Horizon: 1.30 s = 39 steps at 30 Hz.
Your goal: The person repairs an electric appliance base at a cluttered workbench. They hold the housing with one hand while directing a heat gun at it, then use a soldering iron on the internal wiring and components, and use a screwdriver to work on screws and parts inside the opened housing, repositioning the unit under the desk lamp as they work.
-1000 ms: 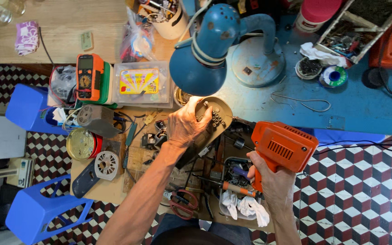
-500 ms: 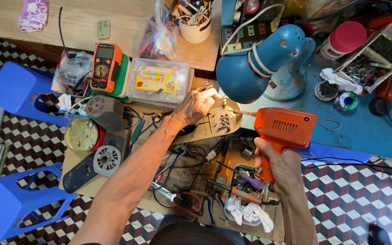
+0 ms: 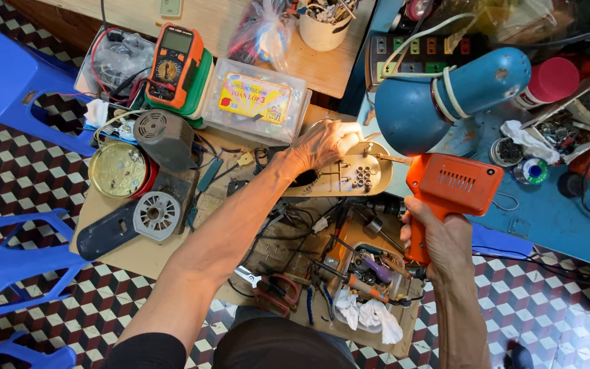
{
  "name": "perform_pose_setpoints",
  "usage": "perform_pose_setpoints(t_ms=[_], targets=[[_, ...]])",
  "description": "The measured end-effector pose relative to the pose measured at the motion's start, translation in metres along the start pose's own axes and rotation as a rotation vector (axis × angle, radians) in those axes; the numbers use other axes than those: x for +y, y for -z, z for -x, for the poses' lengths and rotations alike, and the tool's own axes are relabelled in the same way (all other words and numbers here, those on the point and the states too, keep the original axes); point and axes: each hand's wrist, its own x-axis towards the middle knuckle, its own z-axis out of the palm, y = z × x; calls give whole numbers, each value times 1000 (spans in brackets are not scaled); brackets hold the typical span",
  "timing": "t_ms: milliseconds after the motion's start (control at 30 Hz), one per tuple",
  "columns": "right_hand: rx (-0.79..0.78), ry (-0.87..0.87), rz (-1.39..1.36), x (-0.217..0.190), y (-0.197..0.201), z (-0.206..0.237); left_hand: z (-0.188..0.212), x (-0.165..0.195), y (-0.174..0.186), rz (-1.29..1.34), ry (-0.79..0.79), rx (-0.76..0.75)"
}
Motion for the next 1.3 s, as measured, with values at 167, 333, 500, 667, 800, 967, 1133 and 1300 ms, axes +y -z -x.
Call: perform_pose_setpoints(t_ms=[167,333,500,667,800,967,1133,1300], targets=[[5,-29,-9,-1,-2,4,-5,-9,-17,-118,-110,182],[20,-39,-8,-5,-5,6,-13,-14,-19,114,22,-55],[34,-34,-1,-11,-10,8,-14,-15,-17,70,0,2],[41,-46,38,-15,-10,12,-14,-11,-18,-128,-48,51],[48,-39,49,-16,-13,13,-15,-11,-18,50,42,7],[66,-45,10,-15,-18,14,-16,-11,-18,55,11,26],[96,-69,-1,-12,-20,17,-13,-9,-18,-51,-95,60],[119,-38,3,-11,-24,22,-10,-4,-19,24,33,9]])
